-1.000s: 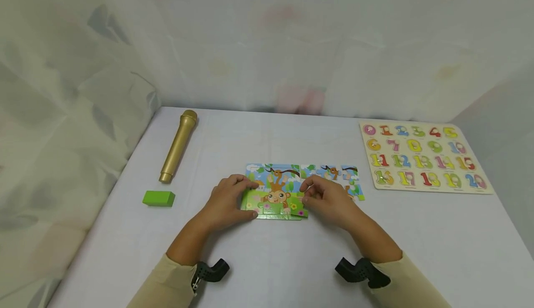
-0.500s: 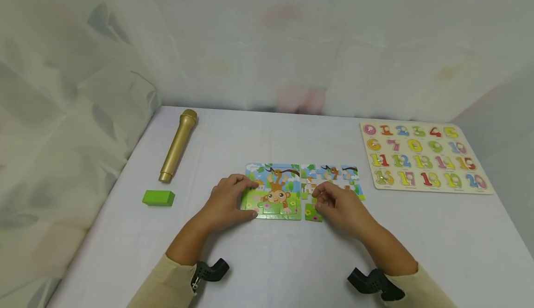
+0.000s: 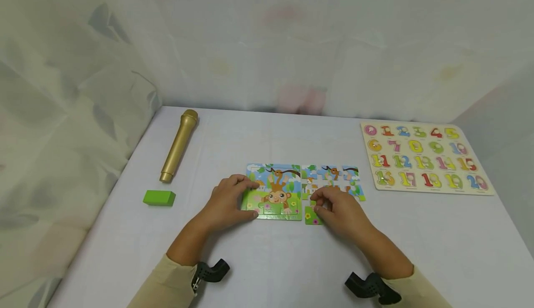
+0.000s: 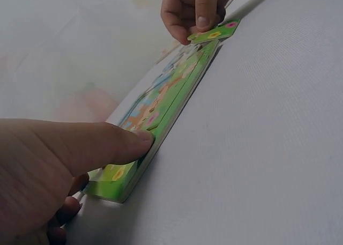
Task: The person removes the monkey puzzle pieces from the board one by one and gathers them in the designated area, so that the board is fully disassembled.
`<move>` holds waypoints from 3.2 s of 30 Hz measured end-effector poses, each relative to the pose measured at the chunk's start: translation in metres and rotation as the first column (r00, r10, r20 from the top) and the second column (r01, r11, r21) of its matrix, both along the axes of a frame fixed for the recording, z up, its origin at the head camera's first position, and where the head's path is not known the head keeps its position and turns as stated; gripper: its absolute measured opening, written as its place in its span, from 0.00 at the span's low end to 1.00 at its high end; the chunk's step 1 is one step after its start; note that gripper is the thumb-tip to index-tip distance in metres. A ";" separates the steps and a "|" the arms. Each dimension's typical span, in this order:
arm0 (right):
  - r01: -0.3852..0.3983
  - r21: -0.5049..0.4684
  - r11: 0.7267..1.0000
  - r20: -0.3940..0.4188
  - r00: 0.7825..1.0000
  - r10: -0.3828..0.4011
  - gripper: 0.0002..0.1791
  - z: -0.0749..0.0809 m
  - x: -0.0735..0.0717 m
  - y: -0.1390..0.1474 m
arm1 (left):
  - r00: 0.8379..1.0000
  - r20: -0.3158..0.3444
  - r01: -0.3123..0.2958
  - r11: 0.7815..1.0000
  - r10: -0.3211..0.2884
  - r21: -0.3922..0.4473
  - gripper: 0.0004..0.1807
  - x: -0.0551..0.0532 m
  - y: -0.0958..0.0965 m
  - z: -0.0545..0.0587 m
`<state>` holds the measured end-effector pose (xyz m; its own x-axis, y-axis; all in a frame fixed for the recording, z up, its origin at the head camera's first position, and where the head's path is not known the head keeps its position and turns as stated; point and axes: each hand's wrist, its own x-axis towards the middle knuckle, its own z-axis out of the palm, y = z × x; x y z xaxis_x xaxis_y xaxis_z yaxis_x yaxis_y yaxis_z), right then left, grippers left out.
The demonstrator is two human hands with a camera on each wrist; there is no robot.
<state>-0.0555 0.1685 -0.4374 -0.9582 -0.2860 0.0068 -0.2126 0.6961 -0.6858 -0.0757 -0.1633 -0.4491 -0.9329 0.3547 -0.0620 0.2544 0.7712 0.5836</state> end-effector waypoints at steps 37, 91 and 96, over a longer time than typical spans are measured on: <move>0.025 -0.025 0.999 -0.132 0.991 -0.028 0.09 -0.004 0.003 0.000 | 1.000 -0.012 0.012 0.998 -0.013 -0.060 0.37 0.001 0.007 0.009; -0.389 0.203 0.899 -0.126 0.900 0.418 0.23 0.004 -0.032 -0.076 | 0.993 -0.040 0.109 0.989 -0.114 -0.103 0.35 0.000 0.026 0.017; -0.377 0.213 0.901 -0.122 0.905 0.407 0.23 0.004 -0.032 -0.077 | 0.994 -0.031 0.102 0.990 -0.106 -0.102 0.35 0.000 0.027 0.018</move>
